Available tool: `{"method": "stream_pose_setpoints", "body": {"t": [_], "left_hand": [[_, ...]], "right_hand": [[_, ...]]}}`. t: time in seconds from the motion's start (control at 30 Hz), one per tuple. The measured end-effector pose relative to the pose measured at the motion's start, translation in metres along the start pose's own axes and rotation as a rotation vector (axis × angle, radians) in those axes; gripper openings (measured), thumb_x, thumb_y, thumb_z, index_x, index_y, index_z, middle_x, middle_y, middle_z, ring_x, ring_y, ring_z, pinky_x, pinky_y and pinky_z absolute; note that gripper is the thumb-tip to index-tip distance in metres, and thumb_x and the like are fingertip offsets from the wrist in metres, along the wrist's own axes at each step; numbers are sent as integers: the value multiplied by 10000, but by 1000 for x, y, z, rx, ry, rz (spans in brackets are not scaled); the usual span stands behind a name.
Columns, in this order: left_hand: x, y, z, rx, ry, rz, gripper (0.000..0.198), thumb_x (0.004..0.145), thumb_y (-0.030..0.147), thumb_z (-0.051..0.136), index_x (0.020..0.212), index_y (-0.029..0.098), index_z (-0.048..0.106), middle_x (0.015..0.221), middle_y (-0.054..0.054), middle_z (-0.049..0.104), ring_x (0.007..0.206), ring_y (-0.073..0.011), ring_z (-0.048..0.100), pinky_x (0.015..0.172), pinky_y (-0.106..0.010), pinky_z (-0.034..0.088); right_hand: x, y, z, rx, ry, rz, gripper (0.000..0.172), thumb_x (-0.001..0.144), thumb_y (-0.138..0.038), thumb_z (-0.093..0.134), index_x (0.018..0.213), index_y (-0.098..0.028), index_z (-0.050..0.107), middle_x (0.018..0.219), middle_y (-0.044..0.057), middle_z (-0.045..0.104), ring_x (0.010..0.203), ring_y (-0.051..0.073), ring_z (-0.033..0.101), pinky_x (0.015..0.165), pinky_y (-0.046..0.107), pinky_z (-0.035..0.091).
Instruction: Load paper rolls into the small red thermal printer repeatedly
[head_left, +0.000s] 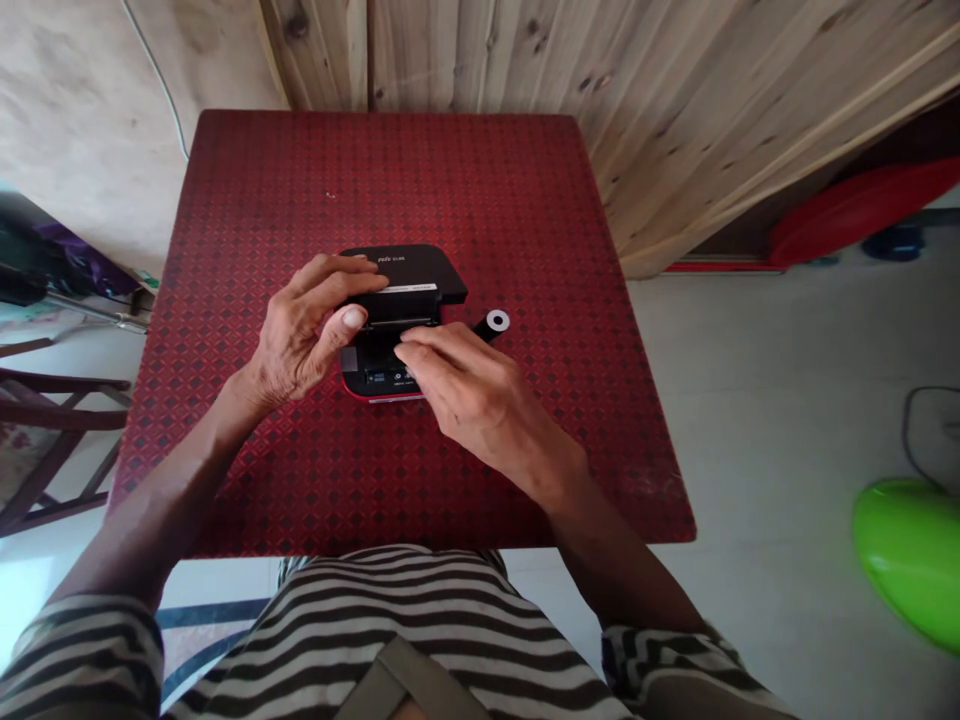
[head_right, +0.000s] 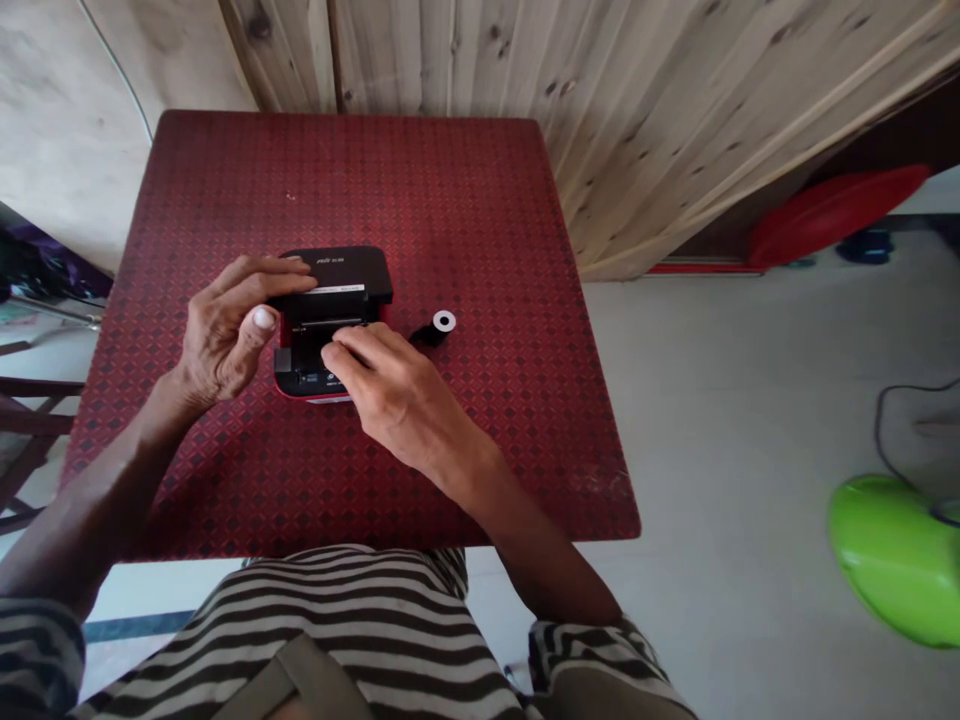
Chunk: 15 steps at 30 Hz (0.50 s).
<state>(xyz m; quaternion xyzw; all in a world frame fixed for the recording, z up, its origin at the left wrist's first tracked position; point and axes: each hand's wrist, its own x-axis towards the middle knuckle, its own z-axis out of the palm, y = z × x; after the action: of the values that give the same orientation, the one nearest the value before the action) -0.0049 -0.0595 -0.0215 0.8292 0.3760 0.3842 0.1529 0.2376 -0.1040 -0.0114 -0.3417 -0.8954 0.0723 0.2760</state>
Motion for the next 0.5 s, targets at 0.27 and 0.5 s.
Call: {"method": "stream_pose_setpoints", "body": {"t": [0.27, 0.5], "left_hand": [[-21, -6, 11, 6, -9, -29, 532, 1118, 639, 394, 1301, 279, 739, 1415, -85, 720, 1433, -263, 640, 1320, -519, 443], [-30, -9, 14, 52, -43, -27, 546, 1078, 703, 443, 1279, 296, 748, 1433, -84, 699, 1468, -292, 607, 1323, -576, 418]], "right_hand": [[-11, 3, 13, -106, 180, -22, 281, 1065, -69, 551, 1075, -236, 776, 937, 50, 750, 849, 201, 660, 821, 380, 629], [-20, 1, 13, -67, 166, 9, 277, 1056, -65, 562, 1094, -243, 771, 983, 55, 769, 876, 208, 671, 824, 386, 619]]}}
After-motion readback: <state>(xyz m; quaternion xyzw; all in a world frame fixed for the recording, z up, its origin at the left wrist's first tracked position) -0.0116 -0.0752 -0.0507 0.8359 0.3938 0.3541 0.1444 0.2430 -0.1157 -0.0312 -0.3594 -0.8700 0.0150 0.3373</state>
